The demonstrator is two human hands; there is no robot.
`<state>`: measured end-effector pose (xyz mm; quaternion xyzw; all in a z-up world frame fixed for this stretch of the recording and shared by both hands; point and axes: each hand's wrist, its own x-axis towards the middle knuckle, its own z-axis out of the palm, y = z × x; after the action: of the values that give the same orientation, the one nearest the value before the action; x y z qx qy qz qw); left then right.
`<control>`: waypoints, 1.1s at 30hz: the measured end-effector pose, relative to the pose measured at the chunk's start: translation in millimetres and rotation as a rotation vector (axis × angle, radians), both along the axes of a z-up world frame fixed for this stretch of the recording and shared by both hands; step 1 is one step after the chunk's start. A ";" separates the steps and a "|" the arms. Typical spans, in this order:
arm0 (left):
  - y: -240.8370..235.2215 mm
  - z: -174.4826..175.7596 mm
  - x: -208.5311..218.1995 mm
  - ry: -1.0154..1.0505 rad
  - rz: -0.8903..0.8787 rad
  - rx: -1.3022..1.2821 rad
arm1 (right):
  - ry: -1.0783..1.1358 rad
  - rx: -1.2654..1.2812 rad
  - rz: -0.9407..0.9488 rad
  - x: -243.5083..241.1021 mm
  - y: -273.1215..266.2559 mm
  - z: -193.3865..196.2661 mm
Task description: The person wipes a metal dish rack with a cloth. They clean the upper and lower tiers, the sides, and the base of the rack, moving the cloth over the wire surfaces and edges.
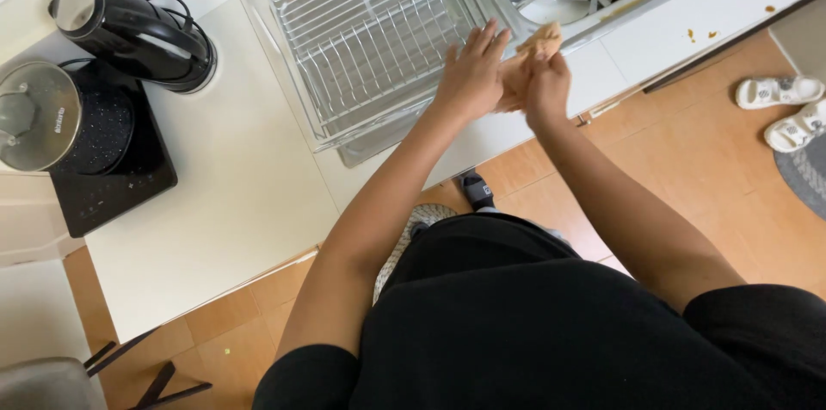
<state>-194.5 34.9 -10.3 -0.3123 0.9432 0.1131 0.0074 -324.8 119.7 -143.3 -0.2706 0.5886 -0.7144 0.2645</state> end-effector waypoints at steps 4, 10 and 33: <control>-20.7 -19.3 -25.4 0.071 -0.052 0.197 | -0.060 0.149 0.039 74.3 16.1 7.3; -51.9 -61.3 -27.7 0.279 -0.037 0.546 | -0.149 0.172 0.048 130.4 10.5 19.1; -38.5 -49.3 -32.4 0.033 -0.097 0.206 | 0.885 0.659 0.108 94.0 21.5 34.5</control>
<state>-226.9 -3.6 -59.6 -0.2618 0.9406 0.2140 0.0294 -230.8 141.2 -108.8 -0.4774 0.8214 -0.2960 0.0989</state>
